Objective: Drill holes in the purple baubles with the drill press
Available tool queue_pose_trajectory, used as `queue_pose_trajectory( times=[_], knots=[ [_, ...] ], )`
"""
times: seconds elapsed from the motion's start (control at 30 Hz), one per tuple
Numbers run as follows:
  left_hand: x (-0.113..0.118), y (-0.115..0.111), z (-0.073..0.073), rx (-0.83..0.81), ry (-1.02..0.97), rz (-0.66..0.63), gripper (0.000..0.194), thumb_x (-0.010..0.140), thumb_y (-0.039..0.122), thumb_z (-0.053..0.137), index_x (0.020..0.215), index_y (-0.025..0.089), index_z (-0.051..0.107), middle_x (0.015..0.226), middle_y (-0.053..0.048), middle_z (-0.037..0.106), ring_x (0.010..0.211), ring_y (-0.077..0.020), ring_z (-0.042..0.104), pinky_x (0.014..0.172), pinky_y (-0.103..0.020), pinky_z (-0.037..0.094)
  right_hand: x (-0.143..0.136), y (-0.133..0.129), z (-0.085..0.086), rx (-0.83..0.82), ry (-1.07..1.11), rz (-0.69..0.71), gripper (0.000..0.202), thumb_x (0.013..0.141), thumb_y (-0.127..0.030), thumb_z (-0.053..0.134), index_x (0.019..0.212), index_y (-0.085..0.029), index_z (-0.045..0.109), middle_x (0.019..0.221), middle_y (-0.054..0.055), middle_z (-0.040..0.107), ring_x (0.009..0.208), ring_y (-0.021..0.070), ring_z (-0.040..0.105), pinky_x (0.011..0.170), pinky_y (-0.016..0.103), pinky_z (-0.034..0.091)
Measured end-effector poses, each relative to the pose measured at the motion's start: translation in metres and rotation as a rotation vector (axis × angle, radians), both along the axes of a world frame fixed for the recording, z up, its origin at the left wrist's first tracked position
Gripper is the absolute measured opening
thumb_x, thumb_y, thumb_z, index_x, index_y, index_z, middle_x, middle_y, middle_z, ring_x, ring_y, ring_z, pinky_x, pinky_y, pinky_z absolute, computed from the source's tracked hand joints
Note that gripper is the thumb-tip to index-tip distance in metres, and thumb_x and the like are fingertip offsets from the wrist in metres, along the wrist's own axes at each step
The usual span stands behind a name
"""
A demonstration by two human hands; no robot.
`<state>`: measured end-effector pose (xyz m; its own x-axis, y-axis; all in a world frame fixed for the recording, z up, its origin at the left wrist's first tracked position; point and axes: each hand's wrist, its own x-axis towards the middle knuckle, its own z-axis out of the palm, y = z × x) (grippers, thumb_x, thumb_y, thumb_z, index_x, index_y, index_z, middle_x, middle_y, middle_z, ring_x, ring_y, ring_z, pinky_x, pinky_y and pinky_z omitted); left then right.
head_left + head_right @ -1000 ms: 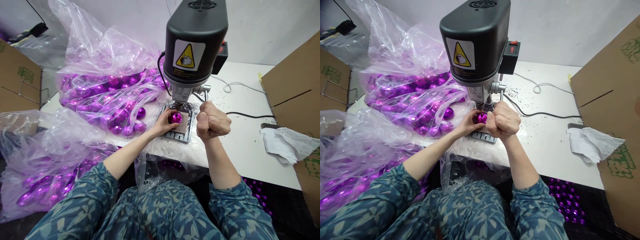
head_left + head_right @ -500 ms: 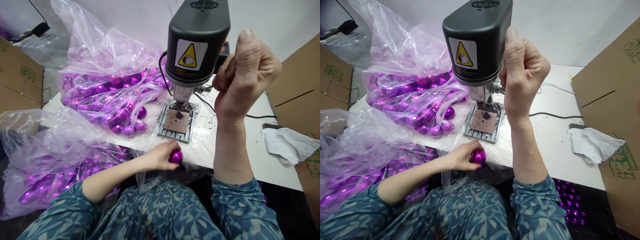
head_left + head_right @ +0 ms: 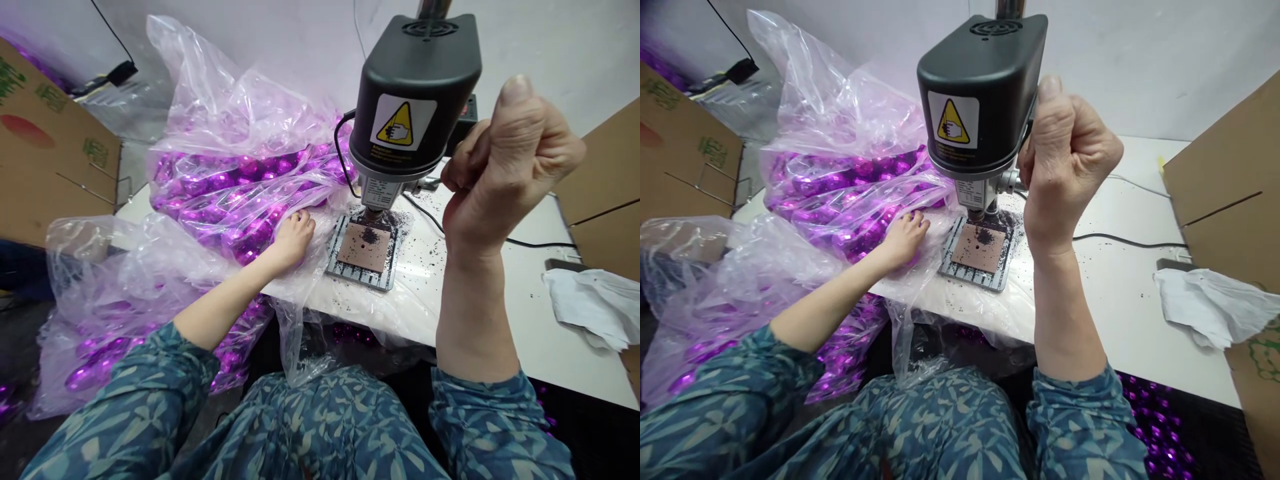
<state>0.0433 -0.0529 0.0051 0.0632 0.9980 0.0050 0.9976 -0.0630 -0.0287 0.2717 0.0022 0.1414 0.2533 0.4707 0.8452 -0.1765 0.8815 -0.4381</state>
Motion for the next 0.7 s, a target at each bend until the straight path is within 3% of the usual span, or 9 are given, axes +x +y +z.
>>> queue_pose_trajectory(
  times=[0.07,0.17,0.3,0.47,0.53,0.6,0.7],
  knots=[
    [-0.007,0.012,0.008,-0.099,0.135,0.019,0.043,0.083,-0.003,0.056,0.123,0.003,0.070,0.132,-0.030,0.066,0.125,-0.0422,0.064,0.102,-0.051,0.052,0.000,-0.001,0.000,0.009,0.000,-0.006,0.060,0.082,-0.061,0.069,0.052,-0.020,0.036,0.044,-0.008,0.025,0.037,0.0037,0.030,0.041,0.027,0.022],
    [-0.008,0.018,0.013,-0.108,0.145,-0.012,0.041,0.087,-0.002,0.051,0.122,0.007,0.071,0.121,-0.025,0.071,0.119,-0.0385,0.066,0.102,-0.048,0.050,-0.001,-0.003,0.000,0.018,0.001,0.003,0.058,0.083,-0.059,0.070,0.052,-0.022,0.037,0.044,-0.007,0.026,0.037,0.0067,0.029,0.041,0.031,0.022],
    [-0.003,0.014,0.007,-0.030,0.067,-0.023,0.048,0.089,0.001,0.052,0.134,0.013,0.066,0.127,-0.024,0.067,0.117,-0.0390,0.066,0.099,-0.048,0.050,-0.002,-0.006,0.000,0.018,-0.007,-0.003,0.055,0.083,-0.058,0.068,0.051,-0.024,0.038,0.043,-0.005,0.028,0.036,0.0097,0.029,0.040,0.034,0.023],
    [-0.007,0.015,0.003,-0.175,0.032,0.092,0.033,0.089,0.003,0.055,0.118,0.005,0.071,0.127,-0.030,0.066,0.116,-0.0414,0.068,0.097,-0.050,0.054,-0.001,-0.008,0.001,0.033,-0.015,-0.024,0.054,0.085,-0.055,0.066,0.052,-0.024,0.036,0.044,-0.006,0.025,0.037,0.0100,0.029,0.041,0.034,0.024],
    [-0.009,0.015,0.008,-0.068,-0.163,0.049,0.034,0.091,0.011,0.063,0.124,0.009,0.070,0.125,-0.025,0.069,0.117,-0.0383,0.068,0.100,-0.051,0.055,-0.001,-0.008,0.001,0.036,-0.018,-0.019,0.053,0.085,-0.054,0.066,0.053,-0.024,0.035,0.045,-0.006,0.023,0.037,0.0097,0.028,0.041,0.033,0.025],
    [-0.006,0.014,0.014,0.054,-0.517,-0.019,0.037,0.097,0.026,0.066,0.133,0.017,0.067,0.124,-0.016,0.071,0.114,-0.0313,0.069,0.100,-0.049,0.058,-0.001,-0.008,0.001,0.022,-0.040,-0.044,0.054,0.084,-0.057,0.064,0.053,-0.025,0.034,0.045,-0.006,0.023,0.037,0.0099,0.029,0.041,0.033,0.026],
    [0.008,0.010,0.012,-0.012,-1.125,-0.038,0.037,0.106,0.042,0.054,0.137,0.025,0.066,0.117,-0.009,0.075,0.100,-0.0220,0.074,0.088,-0.041,0.065,-0.003,-0.008,0.000,0.023,-0.010,-0.028,0.056,0.083,-0.058,0.065,0.053,-0.023,0.034,0.045,-0.006,0.023,0.037,0.0086,0.029,0.041,0.032,0.023]
  ],
)
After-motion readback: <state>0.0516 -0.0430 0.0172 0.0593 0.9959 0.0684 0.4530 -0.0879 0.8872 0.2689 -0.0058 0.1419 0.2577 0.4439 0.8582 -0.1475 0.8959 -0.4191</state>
